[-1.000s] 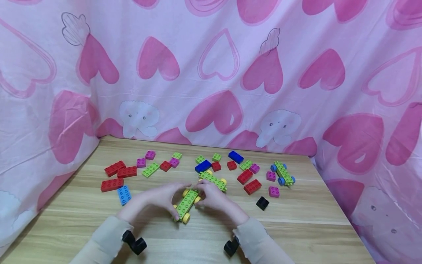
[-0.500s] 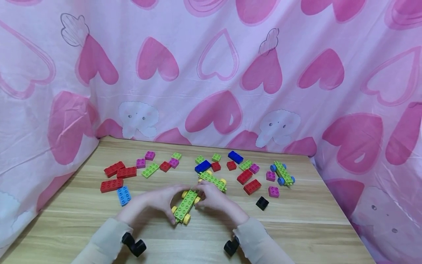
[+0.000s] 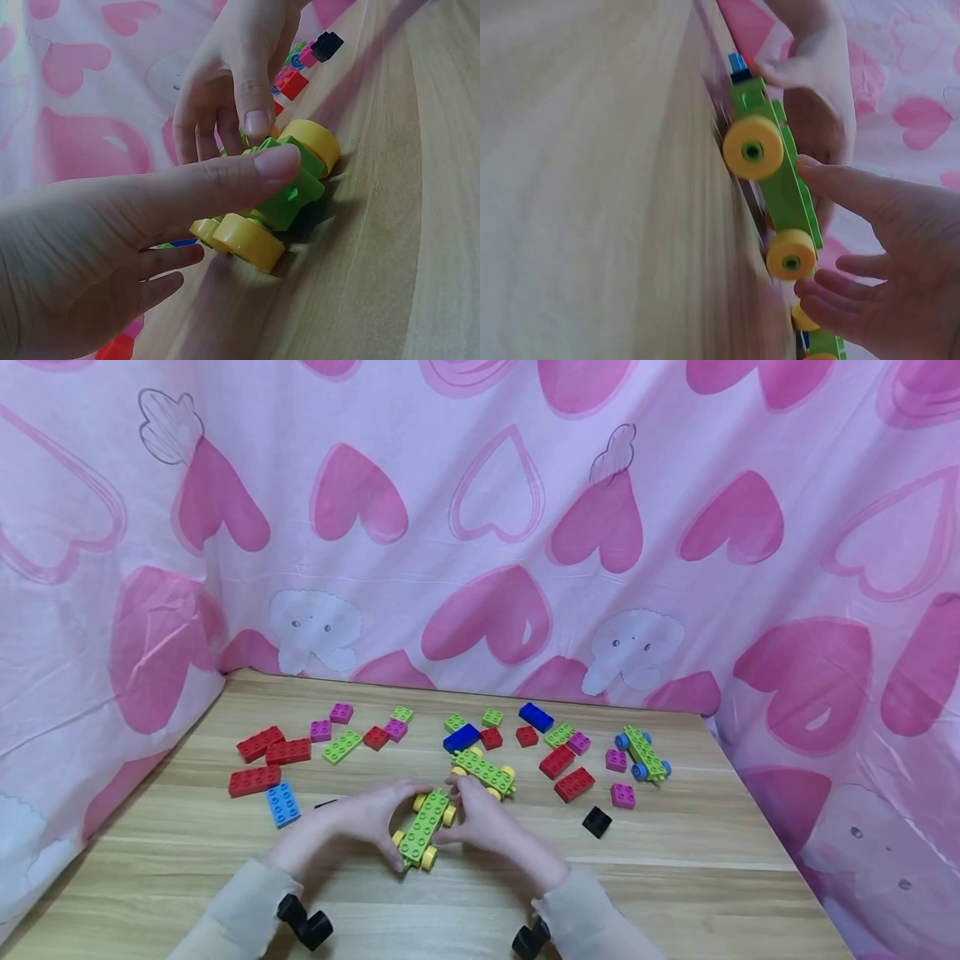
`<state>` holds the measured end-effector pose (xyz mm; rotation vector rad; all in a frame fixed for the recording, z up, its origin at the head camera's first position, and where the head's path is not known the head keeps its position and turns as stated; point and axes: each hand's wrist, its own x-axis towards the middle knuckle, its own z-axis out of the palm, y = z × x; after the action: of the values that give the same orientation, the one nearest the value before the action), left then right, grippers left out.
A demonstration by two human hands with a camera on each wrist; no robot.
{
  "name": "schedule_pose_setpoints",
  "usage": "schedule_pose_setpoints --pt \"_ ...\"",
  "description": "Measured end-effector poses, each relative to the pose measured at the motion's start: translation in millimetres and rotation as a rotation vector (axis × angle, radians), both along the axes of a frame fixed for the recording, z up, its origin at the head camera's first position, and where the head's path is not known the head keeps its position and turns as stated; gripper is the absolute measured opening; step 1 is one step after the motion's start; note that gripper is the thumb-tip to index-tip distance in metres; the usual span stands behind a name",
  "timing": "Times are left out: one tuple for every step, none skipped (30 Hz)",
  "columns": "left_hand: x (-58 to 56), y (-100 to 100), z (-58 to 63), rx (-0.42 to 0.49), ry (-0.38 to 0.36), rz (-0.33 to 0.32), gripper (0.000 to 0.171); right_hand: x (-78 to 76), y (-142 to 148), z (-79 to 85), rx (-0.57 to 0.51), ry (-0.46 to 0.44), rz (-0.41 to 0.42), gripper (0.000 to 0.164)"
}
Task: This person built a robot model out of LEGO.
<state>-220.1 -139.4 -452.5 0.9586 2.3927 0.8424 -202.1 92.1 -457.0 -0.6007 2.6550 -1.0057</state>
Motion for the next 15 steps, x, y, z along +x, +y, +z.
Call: schedule_pose_setpoints --pt "0.1 0.1 -0.1 -0.001 0.005 -0.001 0.111 1.6 -0.6 0.0 0.001 0.0 0.002 0.089" --pt "0.4 0.1 -0.1 -0.001 0.009 -0.002 0.111 2.8 -1.2 -0.1 0.005 -0.001 0.005 0.09" --pt "0.4 0.2 -0.5 -0.001 0.018 -0.005 0.111 3.8 -1.9 -0.4 0.011 0.002 0.008 0.091" --pt "0.6 0.2 -0.6 -0.002 0.024 -0.005 0.111 4.8 -2.7 -0.5 0.018 0.004 0.009 0.092" --pt "0.8 0.3 -0.9 -0.005 0.028 -0.005 0.111 5.4 -3.4 -0.9 0.026 0.016 0.014 0.093" --pt "0.9 0.4 -1.4 -0.007 0.035 -0.005 0.111 5.8 -4.0 -1.3 0.037 0.024 0.017 0.095" --pt "1.1 0.6 -1.8 -0.01 0.04 -0.005 0.111 6.3 -4.6 -1.5 0.042 0.032 0.019 0.096" --pt "1.3 0.7 -2.4 -0.011 0.041 -0.004 0.111 6.6 -5.1 -2.0 0.048 0.04 0.023 0.097" --pt "1.6 0.8 -2.8 -0.011 0.04 -0.002 0.112 6.7 -5.6 -2.4 0.053 0.049 0.027 0.099" --pt "1.9 1.1 -3.0 -0.011 0.034 0.004 0.112 6.9 -6.0 -2.6 0.058 0.052 0.029 0.1" --pt "2.1 1.1 -3.6 -0.01 0.031 0.006 0.113 7.0 -6.3 -3.0 0.063 0.058 0.033 0.102" --pt "2.5 1.1 -3.7 -0.007 0.026 0.011 0.113 7.3 -6.6 -3.0 0.064 0.058 0.034 0.103" --pt "2.9 1.2 -3.9 -0.003 0.023 0.014 0.114 7.5 -6.9 -3.1 0.066 0.061 0.036 0.104" --pt "3.2 1.2 -4.3 -0.001 0.025 0.015 0.115 7.8 -7.2 -3.0 0.07 0.063 0.038 0.105" --pt "3.4 1.3 -4.8 0.001 0.027 0.018 0.115 8.1 -7.4 -2.9 0.071 0.06 0.038 0.106"
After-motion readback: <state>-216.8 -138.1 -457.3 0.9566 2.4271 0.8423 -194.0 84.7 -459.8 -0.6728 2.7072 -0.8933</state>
